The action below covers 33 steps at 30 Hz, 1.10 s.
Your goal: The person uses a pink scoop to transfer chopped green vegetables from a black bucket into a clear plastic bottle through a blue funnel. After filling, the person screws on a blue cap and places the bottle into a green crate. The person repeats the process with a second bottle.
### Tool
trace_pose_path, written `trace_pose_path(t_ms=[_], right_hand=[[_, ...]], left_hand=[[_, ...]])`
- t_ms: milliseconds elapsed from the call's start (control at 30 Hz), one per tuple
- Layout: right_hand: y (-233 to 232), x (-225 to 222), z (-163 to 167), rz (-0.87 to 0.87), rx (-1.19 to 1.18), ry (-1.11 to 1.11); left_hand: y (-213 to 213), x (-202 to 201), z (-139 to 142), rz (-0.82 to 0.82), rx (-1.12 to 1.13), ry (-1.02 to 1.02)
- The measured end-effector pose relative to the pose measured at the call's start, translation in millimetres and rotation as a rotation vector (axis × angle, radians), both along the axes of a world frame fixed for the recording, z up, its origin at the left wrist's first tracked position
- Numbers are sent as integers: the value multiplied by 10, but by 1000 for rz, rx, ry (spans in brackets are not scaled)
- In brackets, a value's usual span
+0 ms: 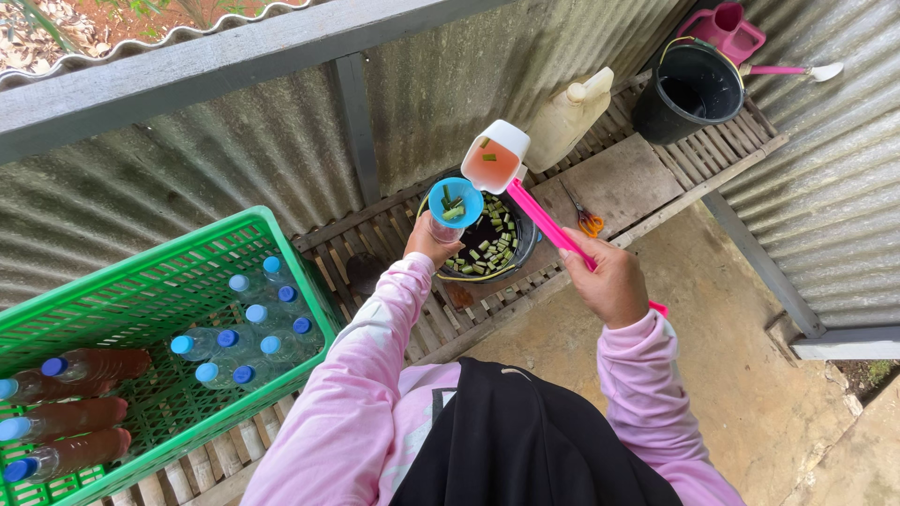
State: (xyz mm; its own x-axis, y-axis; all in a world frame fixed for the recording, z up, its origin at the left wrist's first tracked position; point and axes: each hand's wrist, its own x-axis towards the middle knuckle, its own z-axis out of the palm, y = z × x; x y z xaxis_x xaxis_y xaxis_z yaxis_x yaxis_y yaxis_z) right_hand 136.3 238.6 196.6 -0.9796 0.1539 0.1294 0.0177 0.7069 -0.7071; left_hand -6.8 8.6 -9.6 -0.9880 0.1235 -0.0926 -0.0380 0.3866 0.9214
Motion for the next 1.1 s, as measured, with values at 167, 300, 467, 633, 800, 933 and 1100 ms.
trace_pose_path(t_ms=[167, 300, 467, 633, 800, 933, 1100], right_hand=[[-89, 7, 22, 29, 76, 40], [-125, 11, 16, 37, 105, 51], [-162, -8, 5, 59, 162, 103], [-201, -14, 27, 53, 195, 89], [-243, -15, 50, 51, 224, 88], [-256, -19, 57, 47, 237, 91], [-253, -34, 54, 78, 255, 145]], left_hand=[[1, 7, -2, 6, 45, -15], [10, 8, -3, 10, 35, -8], [-2, 5, 9, 9, 60, -16], [0, 2, 45, 4, 39, -19], [-8, 2, 78, 3, 36, 3], [-12, 8, 114, 5, 43, 1], [-16, 8, 160, 4, 51, -58]])
